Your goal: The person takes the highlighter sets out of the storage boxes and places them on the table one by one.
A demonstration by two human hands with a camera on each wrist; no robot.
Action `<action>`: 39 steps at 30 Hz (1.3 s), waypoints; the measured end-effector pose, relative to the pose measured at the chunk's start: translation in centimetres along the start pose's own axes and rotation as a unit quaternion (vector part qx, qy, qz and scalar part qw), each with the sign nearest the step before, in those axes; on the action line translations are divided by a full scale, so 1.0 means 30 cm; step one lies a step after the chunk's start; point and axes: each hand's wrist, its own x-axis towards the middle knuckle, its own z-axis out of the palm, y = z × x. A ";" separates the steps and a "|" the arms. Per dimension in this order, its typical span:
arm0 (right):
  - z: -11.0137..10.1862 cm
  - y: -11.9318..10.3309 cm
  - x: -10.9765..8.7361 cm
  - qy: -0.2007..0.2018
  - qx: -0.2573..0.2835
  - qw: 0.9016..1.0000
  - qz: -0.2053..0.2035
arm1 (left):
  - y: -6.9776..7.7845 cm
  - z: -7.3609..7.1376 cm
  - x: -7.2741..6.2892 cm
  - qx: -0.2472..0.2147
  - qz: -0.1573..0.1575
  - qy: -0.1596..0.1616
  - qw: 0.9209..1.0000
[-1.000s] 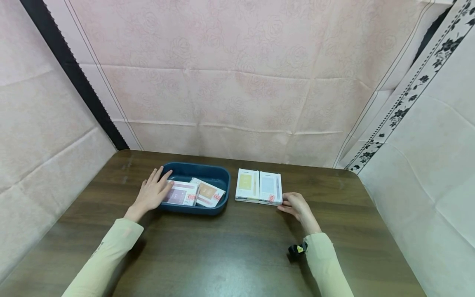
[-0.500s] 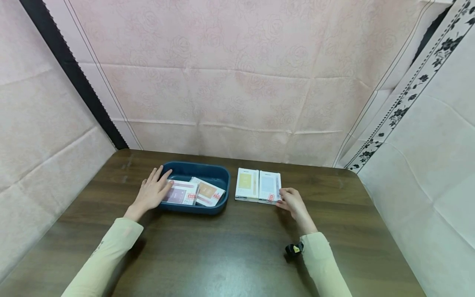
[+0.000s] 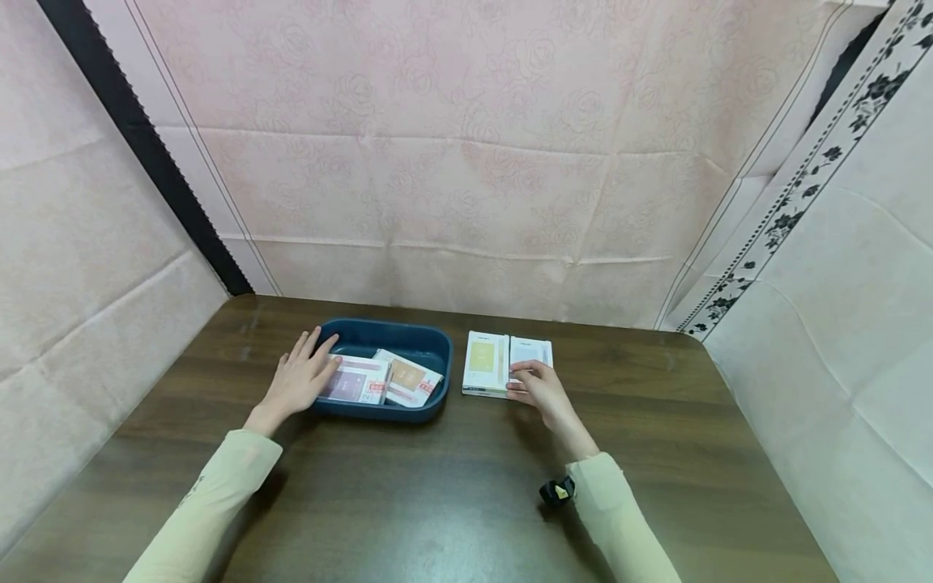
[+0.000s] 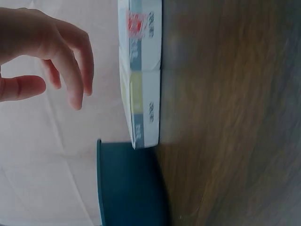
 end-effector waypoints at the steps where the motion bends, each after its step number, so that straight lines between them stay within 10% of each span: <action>1: 0.007 -0.002 -0.001 -0.008 0.001 1.000 -0.007 | 0.000 0.001 0.000 -0.001 0.000 0.000 1.000; 39: 0.278 -0.084 0.028 -0.186 0.043 0.980 -0.057 | -0.006 -0.004 0.000 -0.010 0.007 -0.006 1.000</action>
